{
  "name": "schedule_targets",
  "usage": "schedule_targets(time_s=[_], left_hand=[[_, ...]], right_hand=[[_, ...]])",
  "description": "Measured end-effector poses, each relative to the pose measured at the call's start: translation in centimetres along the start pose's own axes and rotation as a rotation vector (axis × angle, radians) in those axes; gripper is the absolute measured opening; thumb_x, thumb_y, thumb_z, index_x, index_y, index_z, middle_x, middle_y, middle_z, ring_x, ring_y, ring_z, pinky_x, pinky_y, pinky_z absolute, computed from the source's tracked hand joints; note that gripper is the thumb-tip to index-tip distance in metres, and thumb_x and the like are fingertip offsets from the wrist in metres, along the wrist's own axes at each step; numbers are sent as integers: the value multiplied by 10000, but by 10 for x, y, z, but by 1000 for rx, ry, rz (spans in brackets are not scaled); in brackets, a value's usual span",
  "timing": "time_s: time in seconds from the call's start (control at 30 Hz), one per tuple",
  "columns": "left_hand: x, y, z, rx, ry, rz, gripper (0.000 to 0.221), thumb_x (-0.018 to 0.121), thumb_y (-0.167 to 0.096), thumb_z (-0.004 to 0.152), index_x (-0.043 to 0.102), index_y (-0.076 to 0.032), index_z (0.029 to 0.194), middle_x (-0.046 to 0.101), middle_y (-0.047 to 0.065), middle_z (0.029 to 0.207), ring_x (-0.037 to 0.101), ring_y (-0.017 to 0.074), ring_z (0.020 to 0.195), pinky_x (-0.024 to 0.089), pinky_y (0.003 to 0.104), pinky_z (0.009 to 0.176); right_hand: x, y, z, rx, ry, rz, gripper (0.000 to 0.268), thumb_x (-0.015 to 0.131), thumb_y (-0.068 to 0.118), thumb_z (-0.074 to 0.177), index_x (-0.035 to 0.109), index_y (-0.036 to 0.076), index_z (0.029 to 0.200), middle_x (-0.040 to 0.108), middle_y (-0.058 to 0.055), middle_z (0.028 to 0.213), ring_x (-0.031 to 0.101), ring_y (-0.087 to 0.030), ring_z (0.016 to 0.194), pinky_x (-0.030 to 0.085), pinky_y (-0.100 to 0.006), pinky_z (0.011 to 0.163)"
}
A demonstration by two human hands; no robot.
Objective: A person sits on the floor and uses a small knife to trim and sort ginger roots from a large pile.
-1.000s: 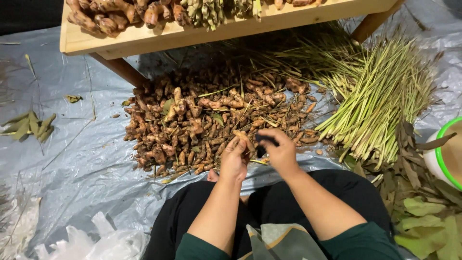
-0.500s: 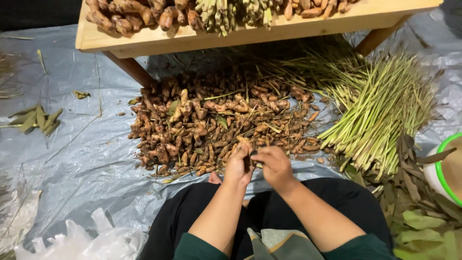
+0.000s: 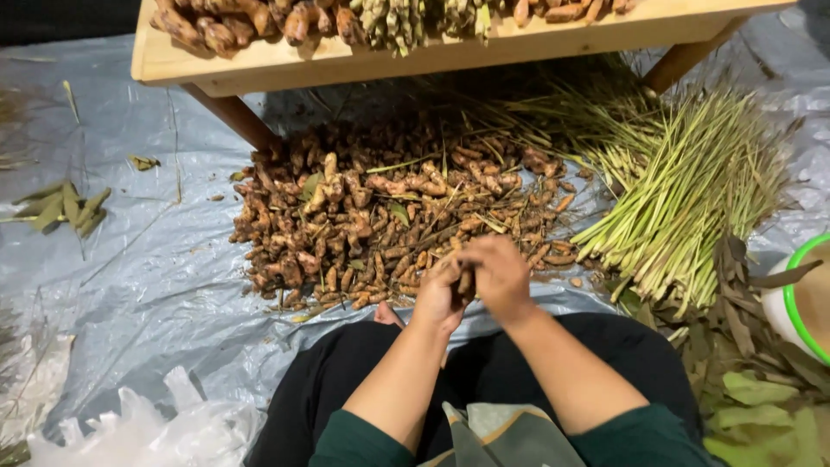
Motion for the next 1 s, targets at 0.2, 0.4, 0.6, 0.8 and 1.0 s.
schedule_targets(time_s=[0.2, 0.4, 0.6, 0.8, 1.0], left_hand=[[-22, -2, 2, 5, -142, -14, 211, 718, -219, 946, 710, -101, 1120, 612, 58, 633, 464, 166, 426, 337, 236, 415], [-5, 18, -2, 39, -139, 120, 159, 746, -105, 929, 743, -97, 1087, 642, 87, 701, 498, 165, 446, 385, 226, 451], [-8, -17, -4, 122, -223, 102, 190, 713, -110, 949, 731, -86, 1136, 657, 62, 700, 504, 141, 462, 369, 220, 468], [9, 10, -9, 125, -124, 207, 134, 721, -2, 923, 767, -43, 1041, 622, 107, 676, 498, 161, 461, 417, 231, 481], [-8, -7, 1, 161, -174, 89, 188, 675, -47, 960, 737, -22, 1136, 668, 93, 741, 593, 153, 534, 445, 202, 490]], right_hand=[[-3, -3, -23, 155, 39, 82, 439, 552, -154, 758, 845, 135, 909, 706, -67, 917, 719, -284, 830, 603, -384, 799], [-13, -12, 10, 198, -11, 92, 319, 643, -157, 835, 822, 104, 879, 701, -41, 857, 714, -223, 778, 594, -333, 743], [-4, 2, -12, 217, 21, 127, 346, 660, -183, 794, 839, 102, 875, 708, -70, 834, 709, -276, 751, 605, -362, 721], [-14, -18, 7, 193, -32, 86, 315, 688, -175, 806, 828, 97, 879, 703, -52, 849, 702, -237, 766, 590, -341, 737], [2, -29, -24, 169, -14, 56, 298, 749, -135, 762, 840, 132, 859, 708, -57, 861, 717, -272, 808, 594, -360, 761]])
Point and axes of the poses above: each hand's wrist, its own z-axis towards the middle knuckle, its own x-axis out of the palm, y = z × x, the point moved 6 cm from there along z, towards the middle knuckle
